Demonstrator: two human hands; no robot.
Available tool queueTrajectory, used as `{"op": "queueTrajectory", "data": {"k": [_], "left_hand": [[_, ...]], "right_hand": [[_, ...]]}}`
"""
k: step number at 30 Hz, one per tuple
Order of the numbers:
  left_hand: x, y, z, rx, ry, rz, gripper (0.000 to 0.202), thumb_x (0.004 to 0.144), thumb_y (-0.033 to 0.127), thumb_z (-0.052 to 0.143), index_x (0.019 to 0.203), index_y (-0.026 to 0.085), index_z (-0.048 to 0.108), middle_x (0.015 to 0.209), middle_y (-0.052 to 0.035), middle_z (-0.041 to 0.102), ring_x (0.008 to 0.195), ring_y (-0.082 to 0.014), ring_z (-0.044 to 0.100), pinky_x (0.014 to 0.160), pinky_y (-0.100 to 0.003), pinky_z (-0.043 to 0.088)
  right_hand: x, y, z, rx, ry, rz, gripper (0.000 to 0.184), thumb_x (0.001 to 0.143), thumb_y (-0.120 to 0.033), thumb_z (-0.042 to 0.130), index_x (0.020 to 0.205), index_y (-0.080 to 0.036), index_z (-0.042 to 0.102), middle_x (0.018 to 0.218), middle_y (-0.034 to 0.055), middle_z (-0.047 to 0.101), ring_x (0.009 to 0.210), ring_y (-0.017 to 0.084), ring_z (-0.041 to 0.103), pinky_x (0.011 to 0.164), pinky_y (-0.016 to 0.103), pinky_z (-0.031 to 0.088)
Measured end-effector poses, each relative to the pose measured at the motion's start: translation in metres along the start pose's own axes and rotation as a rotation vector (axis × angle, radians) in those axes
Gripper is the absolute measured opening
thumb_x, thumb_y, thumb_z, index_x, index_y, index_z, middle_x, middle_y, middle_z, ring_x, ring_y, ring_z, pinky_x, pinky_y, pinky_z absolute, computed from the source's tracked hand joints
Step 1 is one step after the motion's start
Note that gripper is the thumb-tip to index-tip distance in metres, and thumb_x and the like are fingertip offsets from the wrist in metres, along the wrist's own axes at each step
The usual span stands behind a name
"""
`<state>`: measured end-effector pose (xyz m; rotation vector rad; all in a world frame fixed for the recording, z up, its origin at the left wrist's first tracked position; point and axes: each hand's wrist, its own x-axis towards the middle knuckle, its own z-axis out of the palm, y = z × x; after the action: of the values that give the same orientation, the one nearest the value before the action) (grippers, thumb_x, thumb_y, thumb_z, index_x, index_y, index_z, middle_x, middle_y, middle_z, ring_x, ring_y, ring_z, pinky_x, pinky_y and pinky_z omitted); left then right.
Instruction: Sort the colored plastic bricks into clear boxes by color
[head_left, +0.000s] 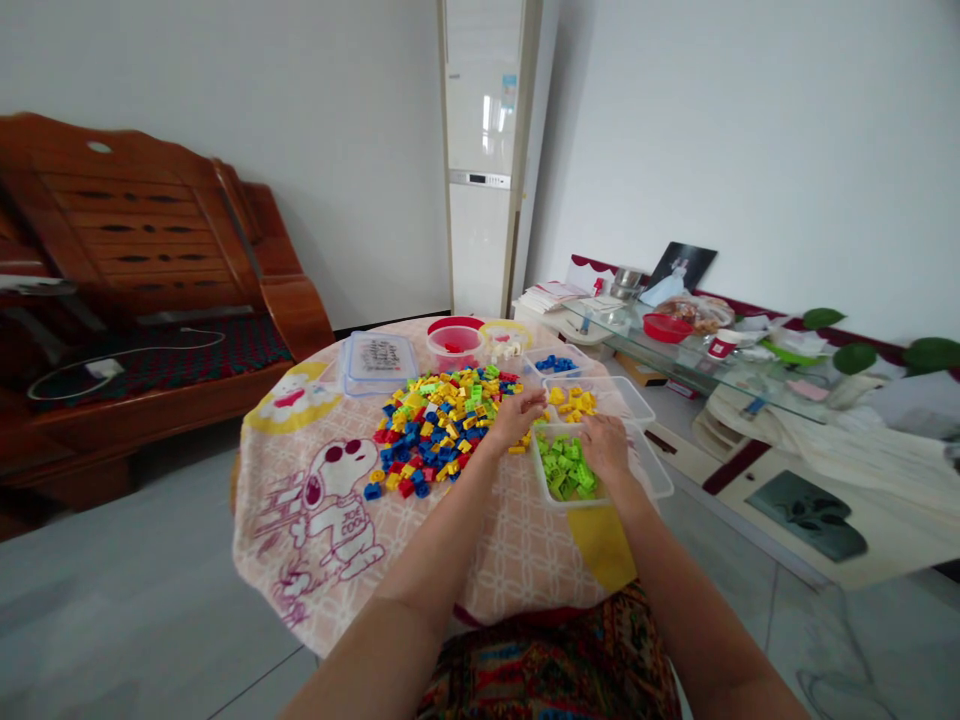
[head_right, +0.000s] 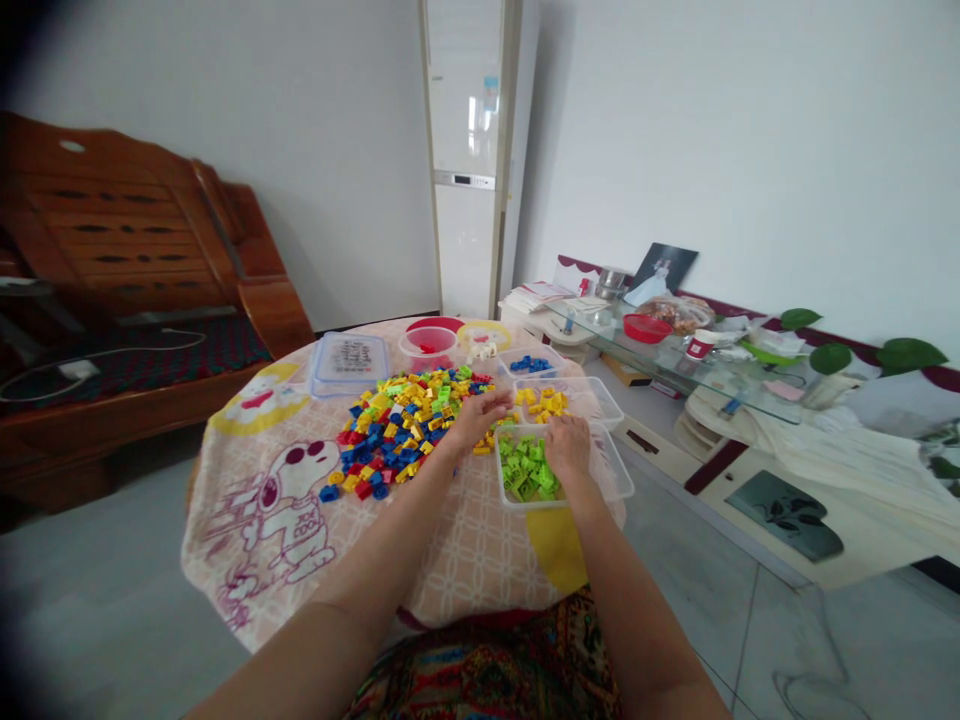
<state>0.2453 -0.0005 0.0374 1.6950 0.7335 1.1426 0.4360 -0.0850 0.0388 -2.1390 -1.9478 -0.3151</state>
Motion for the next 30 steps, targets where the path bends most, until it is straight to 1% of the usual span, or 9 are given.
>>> {"op": "queueTrajectory", "data": {"k": [3,7,10,12,16,18,20,25,30], "left_hand": [[-0.003,-0.005,0.0,0.118,0.01,0.048,0.035,0.084,0.021,0.065,0.117,0.016,0.073,0.099,-0.0089,0.077,0.094,-0.0214,0.072,0.089,-0.036,0.058],[-0.016,-0.009,-0.026,0.523,0.253,0.024,0.032,0.082,0.008,0.059,0.11,0.015,0.075,0.107,-0.0108,0.076,0.096,-0.0216,0.071,0.094,-0.037,0.056],[-0.023,-0.008,-0.044,0.735,0.382,0.016,0.028,0.084,0.008,0.058,0.106,0.014,0.075,0.11,-0.0121,0.075,0.102,-0.023,0.069,0.097,-0.037,0.054],[-0.024,-0.007,-0.048,0.812,0.36,0.025,0.028,0.085,0.011,0.06,0.108,0.016,0.074,0.113,-0.0115,0.074,0.109,-0.0241,0.067,0.1,-0.037,0.052],[-0.022,-0.008,-0.041,0.924,0.177,0.038,0.034,0.083,0.012,0.066,0.115,0.021,0.073,0.123,-0.01,0.071,0.118,-0.0262,0.061,0.106,-0.04,0.047],[-0.021,-0.008,-0.035,0.965,0.119,0.019,0.032,0.083,0.011,0.065,0.112,0.022,0.074,0.12,-0.0104,0.07,0.115,-0.0262,0.061,0.104,-0.039,0.048],[-0.021,-0.007,-0.032,0.984,0.127,-0.013,0.027,0.084,0.01,0.062,0.106,0.021,0.075,0.114,-0.011,0.071,0.112,-0.0258,0.062,0.1,-0.037,0.049],[-0.023,-0.005,-0.036,0.875,0.256,-0.036,0.021,0.085,0.013,0.063,0.101,0.02,0.074,0.106,-0.0087,0.073,0.105,-0.0232,0.065,0.093,-0.034,0.051],[-0.023,-0.005,-0.041,0.68,0.343,-0.014,0.02,0.084,0.015,0.064,0.1,0.019,0.074,0.102,-0.006,0.075,0.086,-0.0179,0.068,0.085,-0.03,0.054]], "right_hand": [[0.0,0.0,0.0,0.001,0.0,0.001,0.027,0.093,-0.021,0.052,0.113,-0.016,0.07,0.118,0.0135,0.07,0.114,0.026,0.056,0.103,0.035,0.03],[-0.001,-0.001,0.0,0.02,0.004,0.015,0.029,0.093,-0.021,0.051,0.116,-0.016,0.069,0.119,0.0142,0.069,0.114,0.027,0.055,0.103,0.037,0.03],[-0.001,-0.002,-0.002,0.024,-0.005,0.017,0.031,0.093,-0.022,0.051,0.119,-0.015,0.068,0.119,0.0147,0.069,0.114,0.027,0.055,0.104,0.037,0.03],[-0.002,-0.002,-0.003,0.026,-0.011,0.019,0.031,0.093,-0.021,0.051,0.119,-0.015,0.068,0.119,0.0142,0.069,0.115,0.027,0.055,0.104,0.037,0.03],[-0.002,-0.003,-0.004,0.017,-0.012,0.019,0.029,0.093,-0.021,0.052,0.116,-0.016,0.069,0.119,0.0137,0.069,0.115,0.026,0.055,0.105,0.036,0.029],[-0.002,-0.002,-0.004,0.011,-0.007,0.019,0.029,0.093,-0.02,0.051,0.116,-0.015,0.069,0.12,0.0141,0.069,0.115,0.026,0.055,0.105,0.037,0.03],[-0.002,-0.002,-0.003,0.013,0.002,0.018,0.03,0.093,-0.02,0.051,0.118,-0.015,0.068,0.12,0.0142,0.069,0.115,0.027,0.055,0.105,0.037,0.03],[-0.002,-0.001,-0.001,0.016,0.001,0.022,0.03,0.093,-0.02,0.051,0.118,-0.016,0.068,0.121,0.0135,0.069,0.116,0.026,0.055,0.106,0.037,0.029],[-0.002,-0.002,-0.004,0.014,-0.02,0.028,0.029,0.094,-0.02,0.051,0.117,-0.016,0.069,0.121,0.014,0.069,0.116,0.025,0.055,0.106,0.037,0.029]]}}
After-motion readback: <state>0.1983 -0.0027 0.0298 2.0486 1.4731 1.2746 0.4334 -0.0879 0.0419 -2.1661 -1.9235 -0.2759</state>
